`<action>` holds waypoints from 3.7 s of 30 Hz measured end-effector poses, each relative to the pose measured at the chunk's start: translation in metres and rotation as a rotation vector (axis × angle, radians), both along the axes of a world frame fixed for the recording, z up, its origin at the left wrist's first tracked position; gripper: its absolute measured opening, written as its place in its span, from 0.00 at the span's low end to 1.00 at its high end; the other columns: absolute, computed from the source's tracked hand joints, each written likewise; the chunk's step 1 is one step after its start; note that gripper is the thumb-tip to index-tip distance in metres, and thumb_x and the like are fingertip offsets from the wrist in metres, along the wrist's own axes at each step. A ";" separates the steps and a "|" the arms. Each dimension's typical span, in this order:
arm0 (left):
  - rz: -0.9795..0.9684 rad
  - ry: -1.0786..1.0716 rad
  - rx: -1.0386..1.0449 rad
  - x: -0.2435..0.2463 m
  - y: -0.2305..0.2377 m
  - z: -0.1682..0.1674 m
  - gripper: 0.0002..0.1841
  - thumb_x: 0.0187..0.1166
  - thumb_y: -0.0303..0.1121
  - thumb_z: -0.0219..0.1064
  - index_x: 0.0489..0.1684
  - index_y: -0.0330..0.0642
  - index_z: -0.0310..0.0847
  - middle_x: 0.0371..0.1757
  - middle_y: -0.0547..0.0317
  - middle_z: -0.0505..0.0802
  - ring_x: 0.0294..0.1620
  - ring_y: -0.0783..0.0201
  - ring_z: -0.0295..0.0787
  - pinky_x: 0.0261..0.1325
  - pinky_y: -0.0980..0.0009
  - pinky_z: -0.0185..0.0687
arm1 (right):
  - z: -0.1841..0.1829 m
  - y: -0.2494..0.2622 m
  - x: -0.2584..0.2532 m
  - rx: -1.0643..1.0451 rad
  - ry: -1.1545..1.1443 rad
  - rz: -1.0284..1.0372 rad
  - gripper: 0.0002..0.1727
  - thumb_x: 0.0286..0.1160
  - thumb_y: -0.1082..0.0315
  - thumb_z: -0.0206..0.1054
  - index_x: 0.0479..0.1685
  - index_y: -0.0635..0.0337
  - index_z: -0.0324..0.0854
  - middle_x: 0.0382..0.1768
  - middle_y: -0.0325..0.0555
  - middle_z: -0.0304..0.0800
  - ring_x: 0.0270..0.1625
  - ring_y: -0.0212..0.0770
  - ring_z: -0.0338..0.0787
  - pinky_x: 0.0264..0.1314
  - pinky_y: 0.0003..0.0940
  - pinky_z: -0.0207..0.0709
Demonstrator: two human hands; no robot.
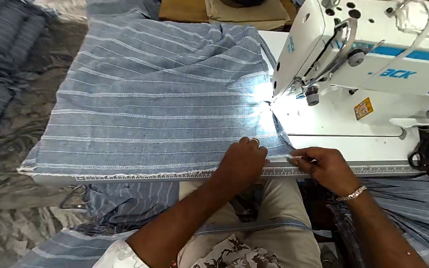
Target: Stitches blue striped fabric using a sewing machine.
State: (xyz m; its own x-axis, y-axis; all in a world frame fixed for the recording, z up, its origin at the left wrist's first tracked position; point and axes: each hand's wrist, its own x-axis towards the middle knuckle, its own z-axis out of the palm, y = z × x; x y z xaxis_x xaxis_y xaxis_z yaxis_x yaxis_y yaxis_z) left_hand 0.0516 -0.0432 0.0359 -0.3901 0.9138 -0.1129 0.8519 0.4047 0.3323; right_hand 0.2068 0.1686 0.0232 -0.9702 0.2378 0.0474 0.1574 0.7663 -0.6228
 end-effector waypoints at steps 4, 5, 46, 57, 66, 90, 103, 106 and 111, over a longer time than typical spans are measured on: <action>0.157 0.016 -0.087 0.013 0.009 0.007 0.17 0.90 0.43 0.57 0.48 0.42 0.89 0.50 0.46 0.90 0.58 0.43 0.86 0.51 0.50 0.85 | -0.007 -0.005 -0.011 0.021 -0.028 -0.152 0.11 0.81 0.54 0.70 0.41 0.48 0.92 0.23 0.32 0.87 0.24 0.29 0.83 0.28 0.34 0.80; 0.206 0.011 -0.097 0.019 0.014 0.008 0.14 0.89 0.41 0.59 0.53 0.42 0.88 0.53 0.44 0.90 0.60 0.41 0.85 0.51 0.47 0.84 | -0.007 -0.005 -0.014 0.026 -0.053 -0.186 0.11 0.79 0.52 0.71 0.39 0.48 0.91 0.20 0.33 0.84 0.21 0.31 0.81 0.25 0.37 0.78; 0.272 0.075 -0.005 -0.021 0.030 -0.031 0.31 0.80 0.71 0.46 0.84 0.88 0.69 0.97 0.48 0.55 0.97 0.35 0.36 0.87 0.23 0.19 | -0.025 -0.053 -0.031 0.352 0.190 -0.170 0.10 0.81 0.65 0.68 0.53 0.53 0.94 0.47 0.47 0.90 0.41 0.42 0.92 0.37 0.39 0.88; 0.335 0.039 -0.011 -0.082 0.068 -0.023 0.31 0.79 0.69 0.49 0.84 0.84 0.70 0.96 0.47 0.58 0.97 0.35 0.38 0.86 0.21 0.21 | -0.010 -0.013 -0.104 0.311 0.005 -0.138 0.15 0.88 0.63 0.59 0.58 0.51 0.92 0.54 0.51 0.89 0.50 0.49 0.92 0.48 0.48 0.88; 0.366 0.051 -0.002 -0.127 0.092 -0.023 0.33 0.80 0.69 0.52 0.88 0.80 0.65 0.97 0.46 0.56 0.97 0.34 0.38 0.85 0.20 0.20 | 0.024 0.034 -0.070 0.119 -0.112 -0.014 0.19 0.88 0.64 0.60 0.71 0.59 0.84 0.66 0.54 0.88 0.63 0.47 0.90 0.68 0.47 0.84; 0.352 0.279 -0.336 -0.154 -0.156 0.031 0.11 0.68 0.23 0.76 0.48 0.38 0.90 0.45 0.35 0.92 0.48 0.31 0.90 0.44 0.31 0.83 | 0.022 0.046 -0.008 0.122 0.025 -0.481 0.22 0.90 0.64 0.58 0.75 0.67 0.77 0.58 0.61 0.91 0.55 0.54 0.94 0.60 0.55 0.87; -0.351 -0.562 -0.451 0.109 -0.043 0.032 0.10 0.79 0.24 0.64 0.52 0.27 0.84 0.53 0.28 0.90 0.59 0.27 0.87 0.57 0.31 0.82 | 0.023 -0.045 -0.124 0.342 -0.302 -0.329 0.17 0.81 0.64 0.62 0.59 0.62 0.90 0.55 0.61 0.89 0.57 0.59 0.91 0.58 0.57 0.84; -0.365 -0.558 -0.485 0.102 -0.040 0.030 0.13 0.74 0.24 0.68 0.55 0.28 0.83 0.55 0.27 0.89 0.60 0.25 0.85 0.58 0.29 0.79 | 0.022 -0.046 -0.121 0.344 -0.295 -0.325 0.17 0.83 0.65 0.61 0.61 0.62 0.89 0.56 0.60 0.89 0.58 0.57 0.91 0.59 0.54 0.84; -0.390 -0.530 -0.680 0.080 -0.020 0.044 0.18 0.75 0.23 0.67 0.63 0.31 0.78 0.56 0.29 0.89 0.60 0.29 0.86 0.57 0.34 0.80 | 0.015 -0.048 -0.115 0.315 -0.261 -0.338 0.19 0.83 0.65 0.61 0.66 0.61 0.88 0.58 0.59 0.88 0.58 0.54 0.91 0.60 0.50 0.85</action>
